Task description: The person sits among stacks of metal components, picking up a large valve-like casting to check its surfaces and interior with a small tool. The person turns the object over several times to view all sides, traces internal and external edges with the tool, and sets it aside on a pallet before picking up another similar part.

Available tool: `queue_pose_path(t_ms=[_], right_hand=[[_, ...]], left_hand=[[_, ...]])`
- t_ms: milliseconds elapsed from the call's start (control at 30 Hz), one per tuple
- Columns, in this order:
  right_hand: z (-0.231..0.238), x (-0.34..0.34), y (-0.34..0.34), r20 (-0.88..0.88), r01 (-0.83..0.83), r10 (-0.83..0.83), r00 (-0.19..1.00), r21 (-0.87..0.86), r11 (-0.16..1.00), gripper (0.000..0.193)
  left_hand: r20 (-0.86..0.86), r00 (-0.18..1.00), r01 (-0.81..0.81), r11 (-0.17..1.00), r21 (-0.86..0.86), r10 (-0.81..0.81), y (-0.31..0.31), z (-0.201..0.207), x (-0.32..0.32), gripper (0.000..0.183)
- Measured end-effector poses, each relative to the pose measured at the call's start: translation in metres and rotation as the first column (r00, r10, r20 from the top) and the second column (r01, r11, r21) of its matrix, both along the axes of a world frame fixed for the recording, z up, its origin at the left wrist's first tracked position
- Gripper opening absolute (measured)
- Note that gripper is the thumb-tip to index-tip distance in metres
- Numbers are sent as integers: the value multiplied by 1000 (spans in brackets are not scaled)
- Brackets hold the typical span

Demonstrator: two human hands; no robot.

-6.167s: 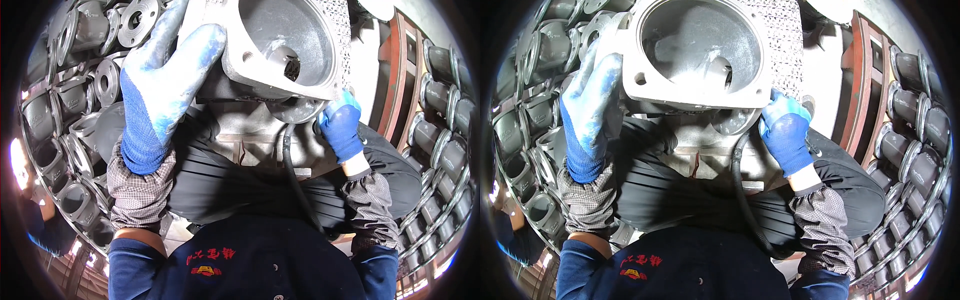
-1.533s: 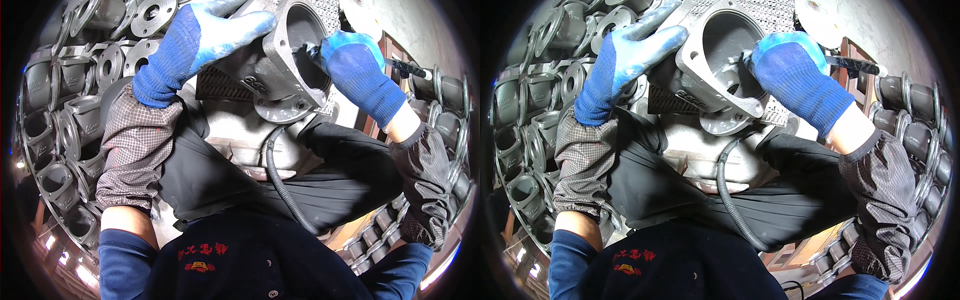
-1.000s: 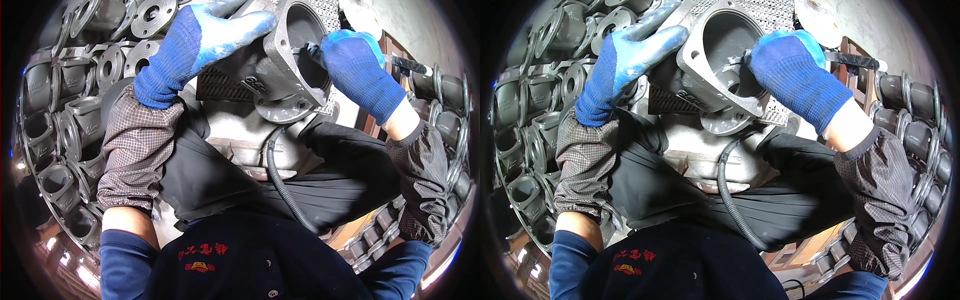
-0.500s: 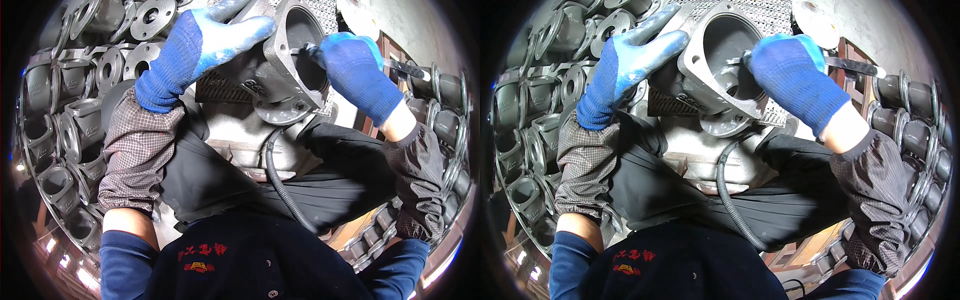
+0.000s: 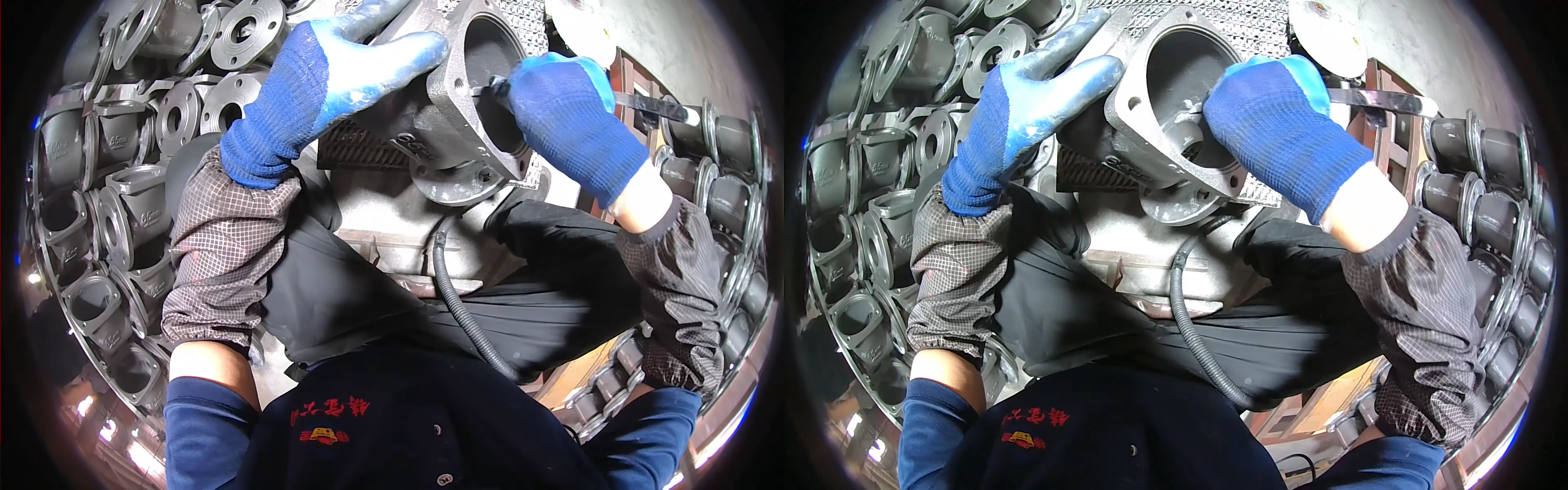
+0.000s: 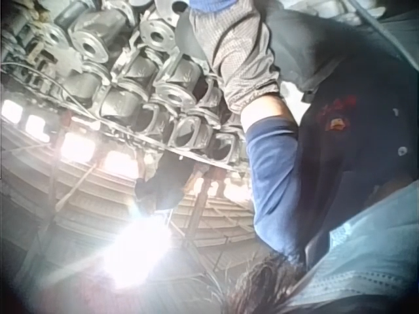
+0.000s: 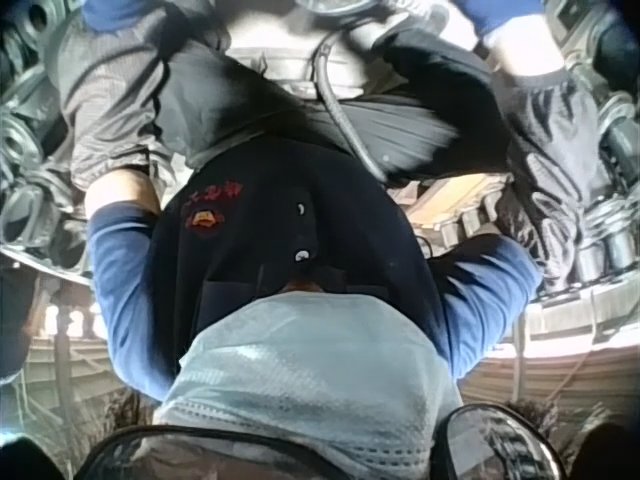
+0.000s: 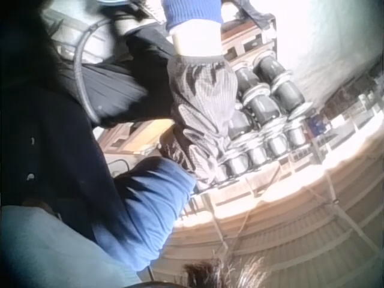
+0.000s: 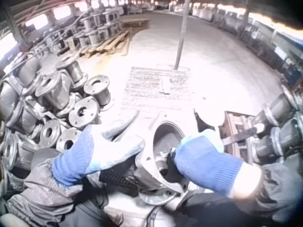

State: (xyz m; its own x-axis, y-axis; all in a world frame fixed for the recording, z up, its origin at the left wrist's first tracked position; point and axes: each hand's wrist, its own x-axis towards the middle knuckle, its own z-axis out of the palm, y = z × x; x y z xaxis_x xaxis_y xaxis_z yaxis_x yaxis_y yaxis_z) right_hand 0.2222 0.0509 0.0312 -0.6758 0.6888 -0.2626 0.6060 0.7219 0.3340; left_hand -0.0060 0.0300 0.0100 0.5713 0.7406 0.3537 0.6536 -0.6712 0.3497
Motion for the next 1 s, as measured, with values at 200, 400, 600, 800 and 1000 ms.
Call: queue_pose_path(t_ms=[200,400,600,800,1000], right_hand=[[-20,-16,6,-80,-108,103,991,-49,993,12],[-11,-7,5,-31,15,-15,999,17,1000,12],[-13,4,15,-304,79,-110,946,-113,991,25],[-94,-29,35,-462,-172,-75,884,-470,866,17],[-72,-23,21,-477,-64,-240,845,-536,842,28]], left_hand=[[284,857,-258,835,-486,430,-11,2,1,39],[303,912,-142,906,-398,276,-10,7,13,50],[326,862,-197,848,-492,389,-13,13,15,49],[291,896,-232,911,-340,336,-13,-12,8,57],[356,822,-209,817,-537,445,-18,-7,9,62]])
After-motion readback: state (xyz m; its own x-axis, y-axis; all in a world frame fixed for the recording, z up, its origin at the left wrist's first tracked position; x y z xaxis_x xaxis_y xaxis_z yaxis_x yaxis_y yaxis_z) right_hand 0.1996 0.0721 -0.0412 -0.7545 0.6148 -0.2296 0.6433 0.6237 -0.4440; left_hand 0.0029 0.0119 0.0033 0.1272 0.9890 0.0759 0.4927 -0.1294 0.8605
